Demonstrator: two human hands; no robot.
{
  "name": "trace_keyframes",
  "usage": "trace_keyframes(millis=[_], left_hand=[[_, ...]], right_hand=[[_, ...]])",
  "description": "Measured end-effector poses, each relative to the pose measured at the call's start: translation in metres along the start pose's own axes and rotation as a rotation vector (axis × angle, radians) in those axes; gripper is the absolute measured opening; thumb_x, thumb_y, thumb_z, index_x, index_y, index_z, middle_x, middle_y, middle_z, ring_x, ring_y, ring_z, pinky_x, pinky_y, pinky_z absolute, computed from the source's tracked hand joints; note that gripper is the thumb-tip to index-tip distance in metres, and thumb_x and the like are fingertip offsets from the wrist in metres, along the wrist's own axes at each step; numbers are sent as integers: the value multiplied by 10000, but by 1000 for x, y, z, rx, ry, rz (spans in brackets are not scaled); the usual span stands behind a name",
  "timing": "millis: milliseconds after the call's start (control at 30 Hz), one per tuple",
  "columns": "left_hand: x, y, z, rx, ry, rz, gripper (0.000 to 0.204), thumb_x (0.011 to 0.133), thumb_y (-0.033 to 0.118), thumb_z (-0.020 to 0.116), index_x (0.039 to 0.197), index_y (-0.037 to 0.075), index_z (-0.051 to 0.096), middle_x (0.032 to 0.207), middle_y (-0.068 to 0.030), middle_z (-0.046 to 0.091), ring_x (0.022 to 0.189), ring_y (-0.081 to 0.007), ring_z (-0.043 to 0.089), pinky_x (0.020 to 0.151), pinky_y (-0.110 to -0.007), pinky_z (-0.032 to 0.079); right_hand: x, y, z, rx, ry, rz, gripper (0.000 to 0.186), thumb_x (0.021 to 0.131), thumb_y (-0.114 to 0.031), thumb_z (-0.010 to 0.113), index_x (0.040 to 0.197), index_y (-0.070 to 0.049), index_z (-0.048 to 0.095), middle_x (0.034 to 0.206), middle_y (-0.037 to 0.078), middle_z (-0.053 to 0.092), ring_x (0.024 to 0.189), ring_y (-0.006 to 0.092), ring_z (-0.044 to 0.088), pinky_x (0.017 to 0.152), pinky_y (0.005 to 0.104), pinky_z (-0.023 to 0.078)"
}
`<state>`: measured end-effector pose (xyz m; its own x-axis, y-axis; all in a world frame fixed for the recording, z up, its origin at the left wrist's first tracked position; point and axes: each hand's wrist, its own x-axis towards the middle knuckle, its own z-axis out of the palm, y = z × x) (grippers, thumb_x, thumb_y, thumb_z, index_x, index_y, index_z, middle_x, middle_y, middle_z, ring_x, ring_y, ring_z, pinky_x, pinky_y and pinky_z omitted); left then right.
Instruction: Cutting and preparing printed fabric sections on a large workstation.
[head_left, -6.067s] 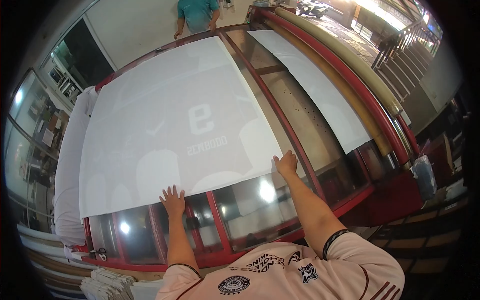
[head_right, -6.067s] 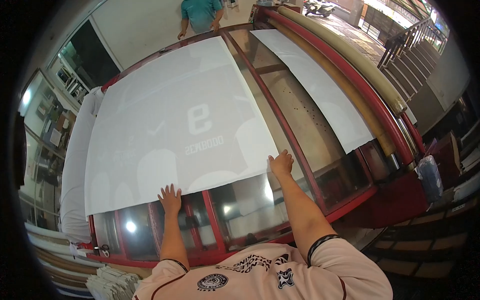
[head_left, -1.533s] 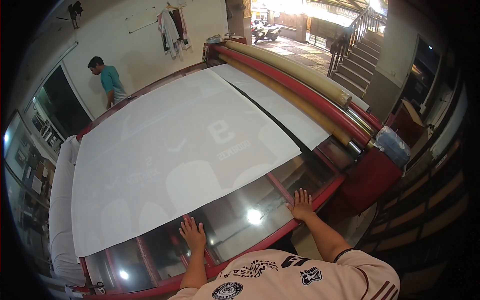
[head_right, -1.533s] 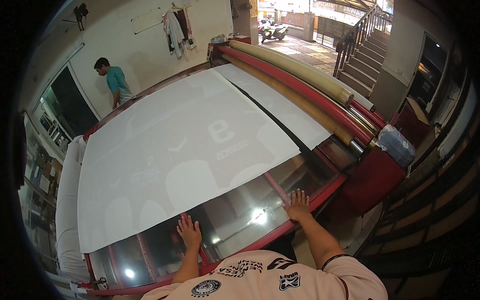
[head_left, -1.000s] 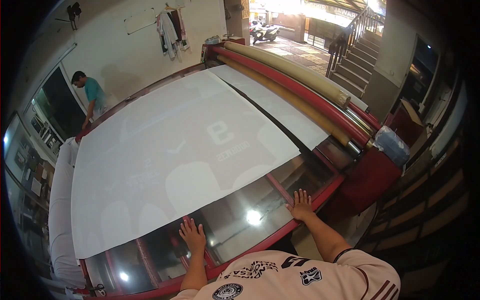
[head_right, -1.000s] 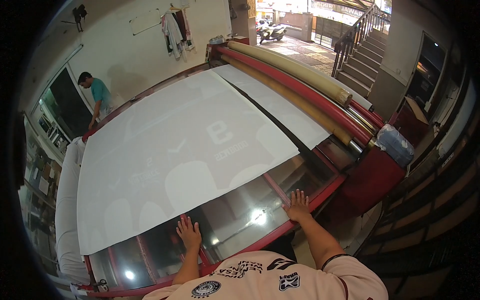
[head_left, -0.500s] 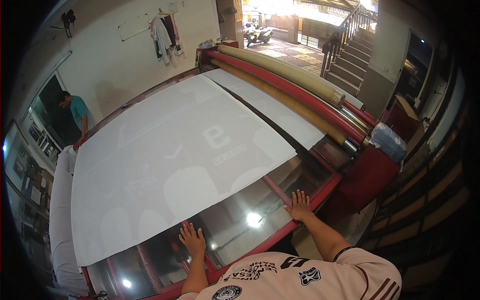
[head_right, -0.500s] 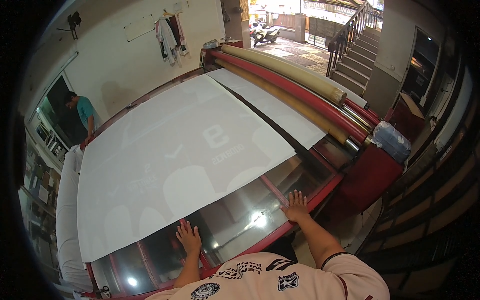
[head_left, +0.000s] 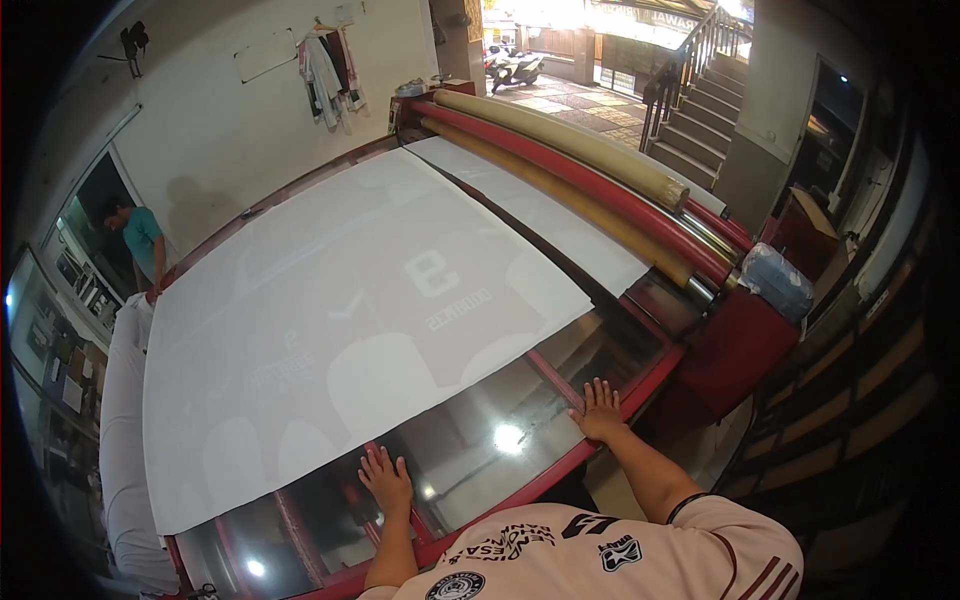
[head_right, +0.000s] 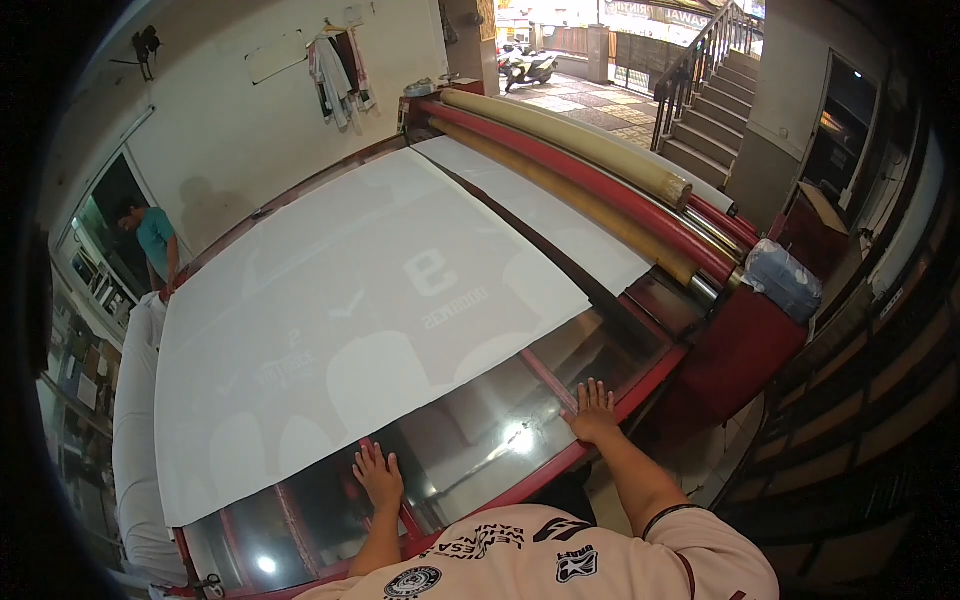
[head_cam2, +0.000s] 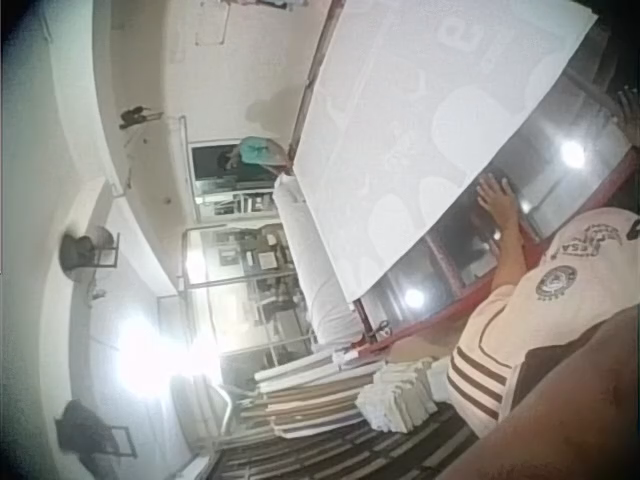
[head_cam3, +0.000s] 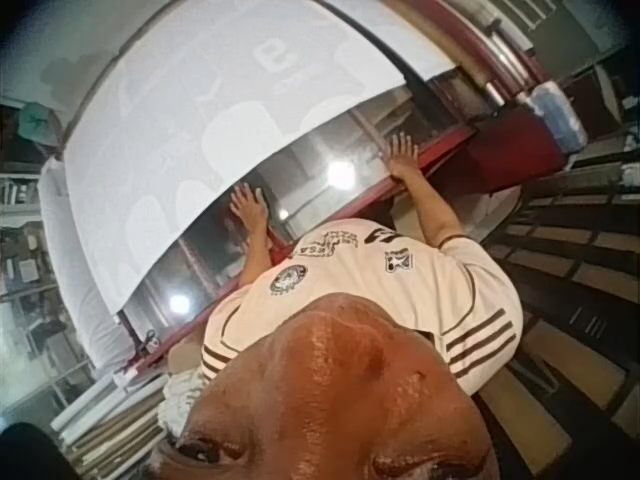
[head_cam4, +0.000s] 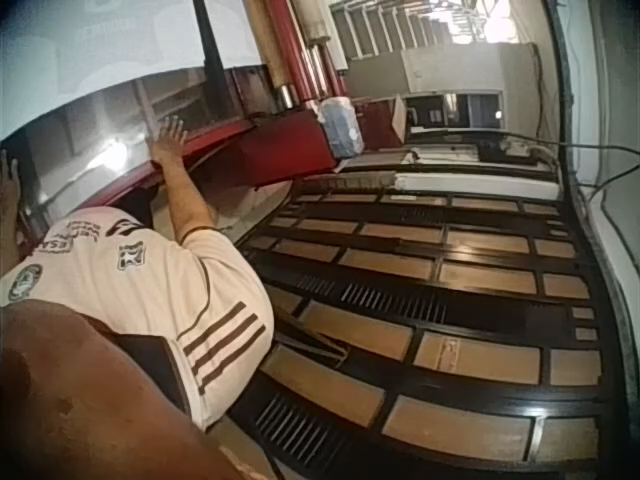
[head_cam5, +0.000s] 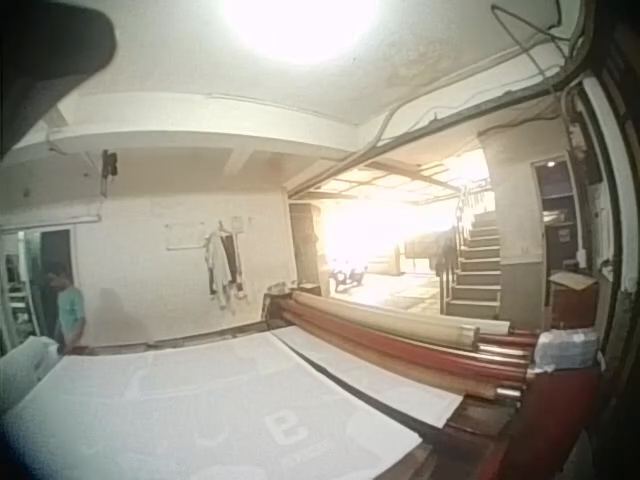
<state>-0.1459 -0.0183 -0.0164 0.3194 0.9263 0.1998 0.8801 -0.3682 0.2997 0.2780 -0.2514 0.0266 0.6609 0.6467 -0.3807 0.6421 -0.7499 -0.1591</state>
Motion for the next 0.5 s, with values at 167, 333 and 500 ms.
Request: trace_keyframes(millis=[167, 333, 500], left_hand=[[0, 0, 0, -17, 6, -3, 565, 1032, 426, 482, 1446, 44, 521, 1555, -230, 390, 1475, -417, 295, 1204, -589, 172], [0, 0, 1, -9, 9, -4, 560, 1032, 421, 483, 1444, 44, 524, 1554, -231, 392, 1477, -417, 293, 1205, -587, 172], [0, -1, 2, -9, 12, 0, 558, 1032, 419, 482, 1441, 42, 527, 1551, -229, 396, 1471, -420, 300, 1204, -591, 170]], right_hand=[[1, 1, 2, -1, 0, 1, 910, 1004, -664, 313, 1625, -60, 32, 1702, 145, -69, 1567, 325, -86, 1247, 504, -46], [1, 1, 2, -1, -4, 6, 915, 999, -667, 322, 1626, -67, 33, 1702, 142, -67, 1567, 325, -85, 1247, 502, -49], [1, 0, 2, 4, 0, 5, 917, 997, -666, 331, 1626, -68, 35, 1703, 138, -69, 1567, 325, -87, 1249, 499, -49]])
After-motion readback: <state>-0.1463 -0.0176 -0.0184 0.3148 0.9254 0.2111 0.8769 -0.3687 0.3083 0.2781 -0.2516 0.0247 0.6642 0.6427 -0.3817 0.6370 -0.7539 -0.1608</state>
